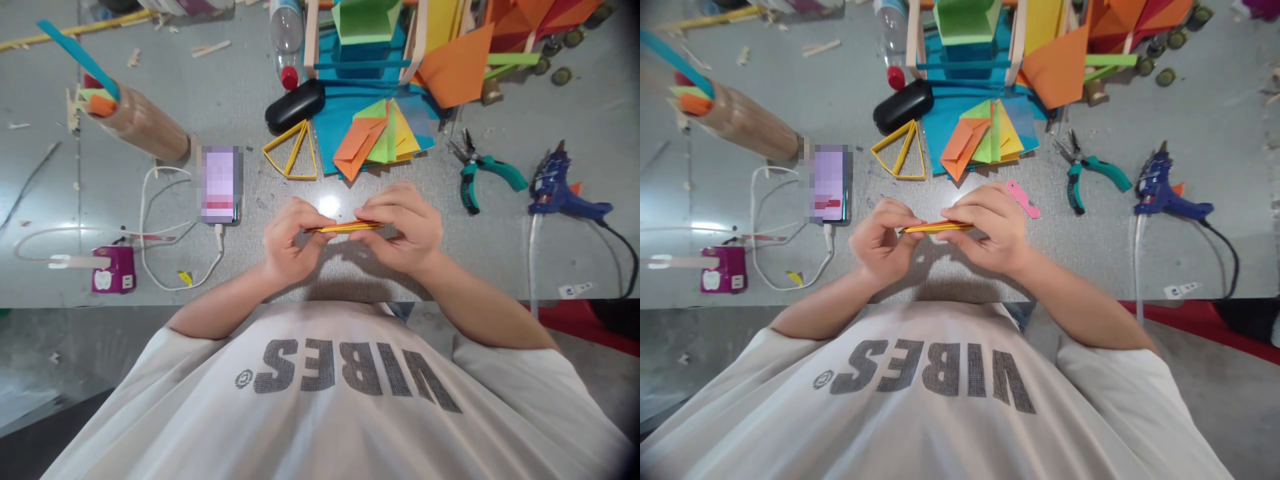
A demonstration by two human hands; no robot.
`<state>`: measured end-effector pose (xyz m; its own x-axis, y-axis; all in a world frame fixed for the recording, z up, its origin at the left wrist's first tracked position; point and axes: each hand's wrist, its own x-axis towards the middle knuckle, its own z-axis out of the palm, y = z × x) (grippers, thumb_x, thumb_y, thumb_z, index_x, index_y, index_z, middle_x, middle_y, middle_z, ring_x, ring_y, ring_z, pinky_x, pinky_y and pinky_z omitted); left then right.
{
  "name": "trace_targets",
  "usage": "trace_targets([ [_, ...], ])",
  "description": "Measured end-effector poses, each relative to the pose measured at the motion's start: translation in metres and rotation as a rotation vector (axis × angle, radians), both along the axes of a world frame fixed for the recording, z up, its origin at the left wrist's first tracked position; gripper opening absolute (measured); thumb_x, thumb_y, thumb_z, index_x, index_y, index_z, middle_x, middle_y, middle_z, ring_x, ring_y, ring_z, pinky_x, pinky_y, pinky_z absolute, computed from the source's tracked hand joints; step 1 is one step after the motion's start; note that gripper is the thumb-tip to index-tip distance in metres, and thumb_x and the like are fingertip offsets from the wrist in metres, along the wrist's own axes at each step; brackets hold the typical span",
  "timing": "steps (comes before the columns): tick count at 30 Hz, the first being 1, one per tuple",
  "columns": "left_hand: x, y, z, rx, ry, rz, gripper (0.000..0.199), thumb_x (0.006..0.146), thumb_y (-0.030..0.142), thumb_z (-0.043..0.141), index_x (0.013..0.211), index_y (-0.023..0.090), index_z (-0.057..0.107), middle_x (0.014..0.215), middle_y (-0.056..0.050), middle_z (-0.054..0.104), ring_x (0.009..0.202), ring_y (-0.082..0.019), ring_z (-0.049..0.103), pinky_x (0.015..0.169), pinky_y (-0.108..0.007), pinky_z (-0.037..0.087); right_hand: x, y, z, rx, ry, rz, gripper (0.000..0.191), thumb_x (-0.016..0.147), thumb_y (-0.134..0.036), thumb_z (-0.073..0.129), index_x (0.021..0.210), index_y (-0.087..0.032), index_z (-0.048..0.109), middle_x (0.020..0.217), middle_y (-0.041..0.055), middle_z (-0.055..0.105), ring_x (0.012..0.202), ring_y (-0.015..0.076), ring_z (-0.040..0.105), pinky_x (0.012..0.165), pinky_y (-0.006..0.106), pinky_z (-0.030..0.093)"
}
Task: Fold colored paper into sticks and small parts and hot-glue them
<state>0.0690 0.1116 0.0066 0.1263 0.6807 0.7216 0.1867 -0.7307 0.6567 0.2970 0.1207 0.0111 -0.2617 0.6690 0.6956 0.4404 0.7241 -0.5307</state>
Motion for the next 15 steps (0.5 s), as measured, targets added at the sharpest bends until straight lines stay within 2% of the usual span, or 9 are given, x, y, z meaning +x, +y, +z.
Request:
trace_targets([
  [3, -0.0008, 0.0001, 0.0002, -0.055, -0.012, -0.005, 0.010, 0.106, 0.035, 0.080, 0.112, 0.028, 0.076, 0.089, -0.002, 0.077, 0.081, -0.019, 0.069, 0.075, -0.037, 0.055, 0.0016, 0.0023, 0.0002, -0.035, -0.020, 0.007, 0.033, 0.105, -0.062, 0.076, 0.101, -0.030, 0.083, 0.087, 0.0028, 0.082, 0.077, 0.0222, 0.075, 0.078, 0.045, 0.059],
  [8, -0.0031, 0.0018, 0.0066, 0.027, 0.154, -0.018, 0.013, 0.106, 0.037, 0.081, 0.113, 0.027, 0.077, 0.092, -0.002, 0.080, 0.086, -0.021, 0.074, 0.084, -0.040, 0.056, 0.0010, 0.0024, -0.0003, 0.034, 0.056, 0.122, 0.015, 0.104, -0.044, 0.082, 0.107, -0.029, 0.082, 0.092, 0.0009, 0.082, 0.081, 0.0202, 0.076, 0.076, 0.040, 0.058],
  [15, -0.0012, 0.0003, 0.0007, -0.007, 0.042, 0.055, 0.010, 0.107, 0.036, 0.079, 0.106, 0.027, 0.075, 0.086, 0.000, 0.076, 0.079, -0.019, 0.069, 0.077, -0.038, 0.053, -0.0012, 0.0006, -0.0028, -0.077, 0.084, 0.070, 0.025, 0.101, -0.053, 0.085, 0.108, -0.030, 0.083, 0.090, 0.0025, 0.081, 0.080, 0.0216, 0.075, 0.078, 0.041, 0.061],
])
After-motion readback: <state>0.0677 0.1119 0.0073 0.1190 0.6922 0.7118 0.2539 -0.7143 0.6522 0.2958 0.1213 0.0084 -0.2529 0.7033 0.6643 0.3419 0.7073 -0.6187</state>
